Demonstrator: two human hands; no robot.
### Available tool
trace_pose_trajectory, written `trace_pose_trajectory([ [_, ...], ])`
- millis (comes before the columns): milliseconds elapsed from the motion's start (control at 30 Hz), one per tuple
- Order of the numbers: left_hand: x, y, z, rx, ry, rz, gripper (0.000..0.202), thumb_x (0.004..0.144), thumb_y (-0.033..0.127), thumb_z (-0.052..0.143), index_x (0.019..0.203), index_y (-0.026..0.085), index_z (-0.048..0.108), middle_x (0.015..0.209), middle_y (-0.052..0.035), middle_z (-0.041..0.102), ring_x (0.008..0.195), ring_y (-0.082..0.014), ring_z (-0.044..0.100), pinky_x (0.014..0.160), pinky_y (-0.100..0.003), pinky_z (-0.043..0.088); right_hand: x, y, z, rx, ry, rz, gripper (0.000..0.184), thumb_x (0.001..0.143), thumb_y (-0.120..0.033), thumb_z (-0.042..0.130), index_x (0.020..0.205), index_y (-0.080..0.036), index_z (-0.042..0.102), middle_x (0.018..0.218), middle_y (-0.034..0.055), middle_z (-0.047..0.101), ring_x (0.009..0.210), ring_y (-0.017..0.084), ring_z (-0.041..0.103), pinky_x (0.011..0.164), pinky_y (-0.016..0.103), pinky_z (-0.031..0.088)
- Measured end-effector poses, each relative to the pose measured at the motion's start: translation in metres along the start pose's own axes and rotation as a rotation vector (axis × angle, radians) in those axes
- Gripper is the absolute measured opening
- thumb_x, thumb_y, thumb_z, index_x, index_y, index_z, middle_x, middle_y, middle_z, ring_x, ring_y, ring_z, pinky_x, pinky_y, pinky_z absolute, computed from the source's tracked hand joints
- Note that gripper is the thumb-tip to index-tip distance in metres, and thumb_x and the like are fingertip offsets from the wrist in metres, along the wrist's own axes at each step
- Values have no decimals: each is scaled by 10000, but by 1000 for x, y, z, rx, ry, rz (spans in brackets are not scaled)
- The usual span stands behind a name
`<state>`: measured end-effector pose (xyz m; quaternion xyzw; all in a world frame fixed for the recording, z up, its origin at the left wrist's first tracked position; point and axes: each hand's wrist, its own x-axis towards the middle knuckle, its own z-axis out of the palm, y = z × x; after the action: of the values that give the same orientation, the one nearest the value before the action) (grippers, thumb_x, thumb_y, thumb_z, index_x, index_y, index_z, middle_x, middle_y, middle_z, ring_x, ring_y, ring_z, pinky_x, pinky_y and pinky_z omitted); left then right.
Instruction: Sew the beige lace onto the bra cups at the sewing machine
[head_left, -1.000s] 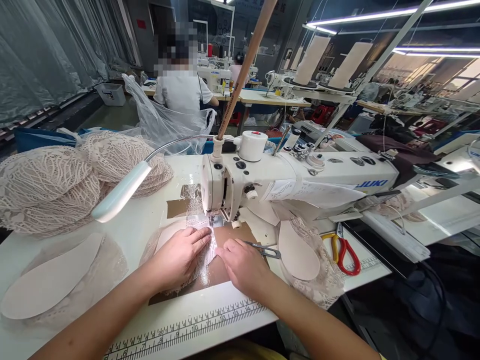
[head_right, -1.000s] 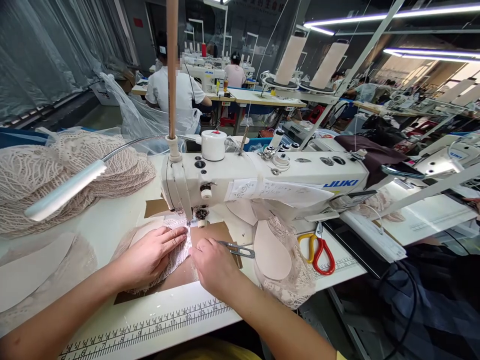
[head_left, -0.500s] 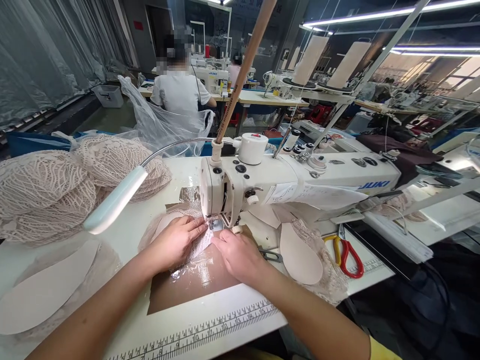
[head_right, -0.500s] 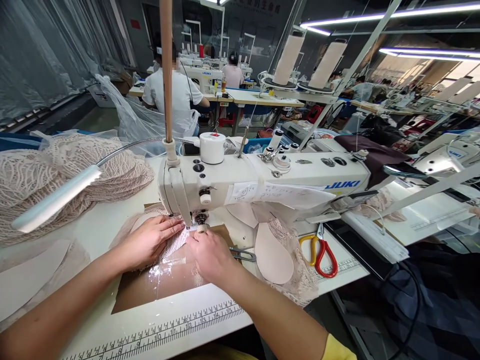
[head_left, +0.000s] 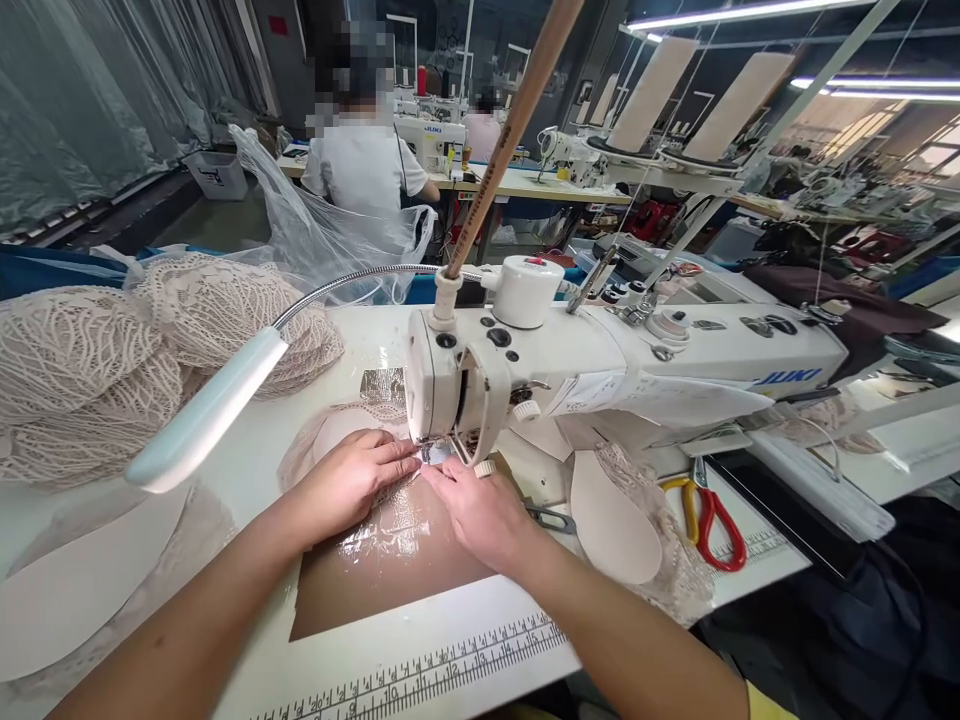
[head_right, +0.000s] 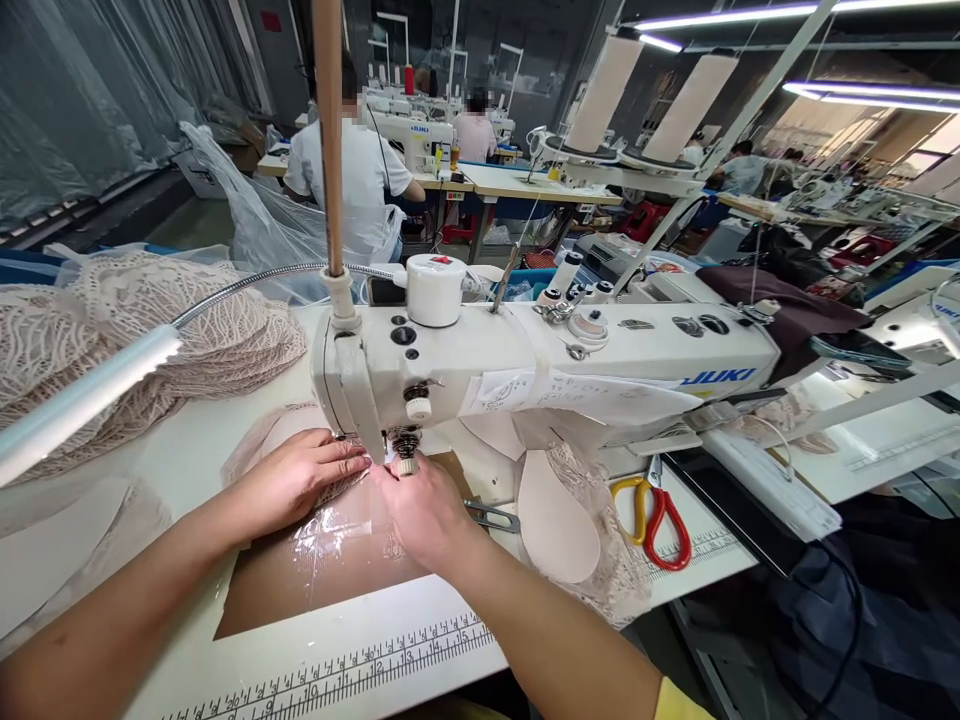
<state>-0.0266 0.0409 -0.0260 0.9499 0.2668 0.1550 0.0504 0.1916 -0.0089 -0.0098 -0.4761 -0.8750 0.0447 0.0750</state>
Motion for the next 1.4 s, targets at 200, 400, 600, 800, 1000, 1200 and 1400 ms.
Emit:
trace_pose_trajectory([
  [200, 3, -3, -2, -44, 12, -41, 477, 864, 40, 454, 1276, 241, 588, 1269, -76, 635, 1119, -262, 544, 899, -425, 478, -3, 6, 7, 54, 73, -14, 428, 812, -67, 519, 1201, -205, 633, 974, 50, 655, 793, 192, 562, 626, 274, 373],
  [400, 3, -2, -1, -1, 8, -72, 443, 867, 51, 438, 1247, 214, 599, 1229, -95, 645, 1044, -263, 558, 859, -408, 476, -2, 7, 7, 111, 93, 4, 370, 839, -79, 517, 1157, -212, 651, 959, 46, 661, 755, 173, 563, 645, 254, 396],
  [600, 0, 14, -17, 140, -64, -219, 344, 810, 83, 458, 1107, 119, 626, 1049, -140, 637, 924, -270, 573, 827, -421, 468, -3, 11, 11, 192, 142, 10, 319, 878, -86, 469, 1091, -199, 678, 869, 50, 666, 767, 175, 587, 685, 255, 429],
  [800, -2, 40, -33, 114, -239, -378, 240, 902, 205, 395, 748, 167, 575, 798, -66, 588, 709, -206, 563, 593, -309, 429, -6, 18, 22, 221, 189, 17, 324, 879, -79, 459, 1080, -198, 683, 905, 69, 670, 832, 190, 606, 746, 279, 445],
  [1000, 0, 48, -25, 59, -185, -289, 242, 906, 201, 404, 754, 163, 589, 778, -66, 576, 700, -196, 545, 616, -305, 427, -7, 18, 21, 201, 184, 25, 328, 871, -67, 457, 1069, -196, 684, 929, 74, 665, 858, 195, 597, 765, 287, 442],
  [1200, -5, 44, -19, -48, -44, -174, 240, 906, 180, 417, 984, 179, 644, 906, -86, 623, 830, -213, 604, 715, -316, 495, -8, 12, 9, 147, 142, 12, 336, 857, -60, 458, 1085, -197, 663, 891, 52, 640, 773, 181, 545, 687, 276, 393],
  [1400, -4, 47, -13, -50, -35, -165, 290, 928, 200, 408, 1119, 164, 624, 1088, -116, 643, 949, -231, 617, 810, -355, 522, -9, 7, 7, 134, 102, -75, 325, 830, -42, 482, 1066, -183, 656, 880, 35, 607, 692, 150, 485, 620, 264, 339],
])
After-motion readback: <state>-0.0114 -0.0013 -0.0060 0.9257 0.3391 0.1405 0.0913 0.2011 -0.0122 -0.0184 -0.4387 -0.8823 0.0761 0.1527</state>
